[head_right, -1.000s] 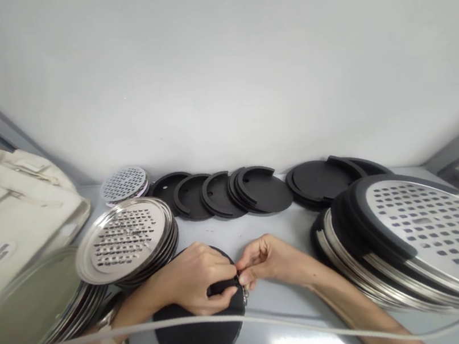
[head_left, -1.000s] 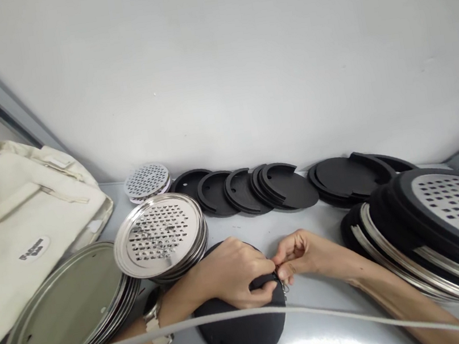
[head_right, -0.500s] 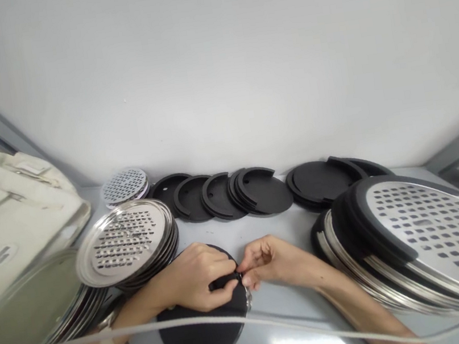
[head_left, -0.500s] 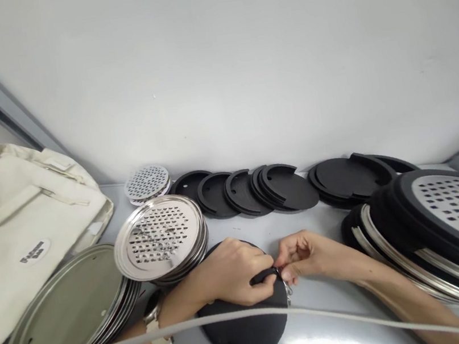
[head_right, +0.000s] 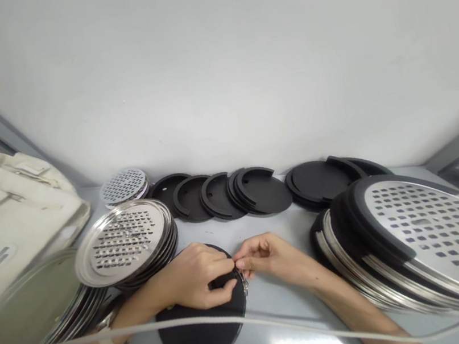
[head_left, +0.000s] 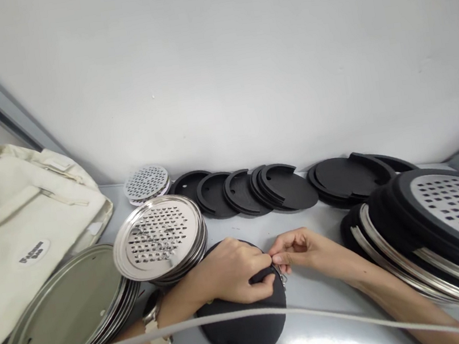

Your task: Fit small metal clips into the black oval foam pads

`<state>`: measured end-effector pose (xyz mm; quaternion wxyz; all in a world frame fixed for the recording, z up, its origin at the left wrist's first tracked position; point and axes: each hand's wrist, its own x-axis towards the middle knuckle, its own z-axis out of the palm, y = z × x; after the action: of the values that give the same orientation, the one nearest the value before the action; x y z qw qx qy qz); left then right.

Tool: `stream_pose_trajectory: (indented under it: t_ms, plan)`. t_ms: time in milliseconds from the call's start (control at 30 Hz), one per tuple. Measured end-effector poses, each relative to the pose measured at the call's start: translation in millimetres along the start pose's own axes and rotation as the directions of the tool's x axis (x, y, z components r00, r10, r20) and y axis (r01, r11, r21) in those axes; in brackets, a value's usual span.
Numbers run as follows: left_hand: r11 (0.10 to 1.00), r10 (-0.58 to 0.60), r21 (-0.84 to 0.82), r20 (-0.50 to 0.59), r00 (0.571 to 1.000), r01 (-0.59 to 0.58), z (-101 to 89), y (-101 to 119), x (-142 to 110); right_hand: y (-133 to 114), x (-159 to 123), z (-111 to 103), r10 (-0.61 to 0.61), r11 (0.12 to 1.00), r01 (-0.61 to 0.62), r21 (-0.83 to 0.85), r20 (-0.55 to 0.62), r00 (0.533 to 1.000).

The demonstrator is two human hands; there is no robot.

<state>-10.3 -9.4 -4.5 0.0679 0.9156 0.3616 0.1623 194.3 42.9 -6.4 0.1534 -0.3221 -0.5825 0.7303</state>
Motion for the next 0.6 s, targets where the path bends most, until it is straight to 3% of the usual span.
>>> stream_pose_trajectory:
  t_ms: [600]
  plan:
    - [1.0, 0.01, -0.015, -0.037, 0.999, -0.01, 2.1, 0.4, -0.1, 0.4, 0.4, 4.3, -0.032, 0.999, 0.033, -0.04, 0.032, 0.999]
